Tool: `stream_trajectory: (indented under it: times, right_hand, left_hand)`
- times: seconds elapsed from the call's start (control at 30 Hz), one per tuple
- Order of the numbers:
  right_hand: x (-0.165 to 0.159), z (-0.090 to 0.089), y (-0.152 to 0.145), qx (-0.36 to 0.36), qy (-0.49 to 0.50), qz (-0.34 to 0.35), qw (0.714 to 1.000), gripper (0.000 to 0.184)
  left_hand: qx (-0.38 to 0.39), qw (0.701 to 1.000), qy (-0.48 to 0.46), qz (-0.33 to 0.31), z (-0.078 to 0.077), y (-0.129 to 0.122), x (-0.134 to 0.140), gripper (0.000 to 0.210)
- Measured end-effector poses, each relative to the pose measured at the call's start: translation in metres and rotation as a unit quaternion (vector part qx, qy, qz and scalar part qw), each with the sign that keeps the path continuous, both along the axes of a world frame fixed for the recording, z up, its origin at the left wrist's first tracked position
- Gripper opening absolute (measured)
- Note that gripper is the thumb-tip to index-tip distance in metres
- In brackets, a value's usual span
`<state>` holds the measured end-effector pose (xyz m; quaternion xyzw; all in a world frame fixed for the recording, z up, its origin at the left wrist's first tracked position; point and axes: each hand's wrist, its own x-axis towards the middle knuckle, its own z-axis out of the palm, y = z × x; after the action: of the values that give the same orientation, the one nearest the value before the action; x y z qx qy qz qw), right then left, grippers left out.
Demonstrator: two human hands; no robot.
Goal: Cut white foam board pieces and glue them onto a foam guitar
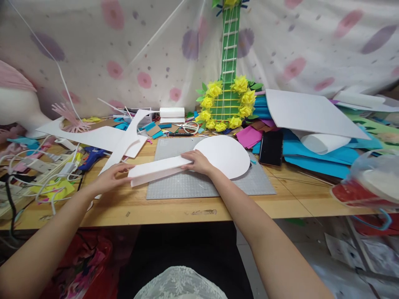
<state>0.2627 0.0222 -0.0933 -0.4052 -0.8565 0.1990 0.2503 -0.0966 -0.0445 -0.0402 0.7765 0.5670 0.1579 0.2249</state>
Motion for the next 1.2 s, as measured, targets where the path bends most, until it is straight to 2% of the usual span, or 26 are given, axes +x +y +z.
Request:
stream_trajectory:
  times: [0.1, 0.2, 0.33, 0.53, 0.67, 0.9, 1.07, 1.2]
  right_hand:
    - [0.001, 0.0, -0.003, -0.066, 0.109, -0.054, 0.99, 0.036]
    - [0.002, 0.002, -0.006, -0.118, 0.175, -0.106, 0.972, 0.036]
    - [0.005, 0.002, -0.005, -0.104, 0.206, -0.118, 0.966, 0.039]
    - [0.007, -0.002, -0.001, -0.116, 0.256, -0.111, 0.953, 0.035]
    - [0.006, -0.002, -0.002, -0.129, 0.248, -0.099, 0.955, 0.036]
    - [0.006, -0.002, -0.002, -0.136, 0.248, -0.097, 0.954, 0.035]
    - [0.006, -0.002, -0.002, -0.149, 0.251, -0.097, 0.952, 0.034]
    - [0.005, -0.004, -0.002, -0.148, 0.256, -0.099, 0.95, 0.032]
  left_hand:
    - [0.027, 0.996, -0.024, 0.076, 0.009, 0.004, 0.006, 0.055]
    - [0.045, 0.987, 0.001, 0.153, 0.016, 0.01, 0.018, 0.059]
    - [0.026, 0.975, 0.037, 0.217, 0.022, 0.017, 0.034, 0.062]
    - [0.027, 0.98, 0.027, 0.197, 0.015, 0.021, 0.038, 0.051]
    - [0.009, 0.979, 0.017, 0.201, 0.008, 0.021, 0.032, 0.051]
    - [-0.027, 0.978, 0.013, 0.205, 0.006, 0.02, 0.028, 0.054]
    - [-0.032, 0.979, -0.016, 0.199, 0.0, 0.019, 0.023, 0.052]
    - [-0.019, 0.984, -0.065, 0.165, -0.009, 0.019, 0.017, 0.041]
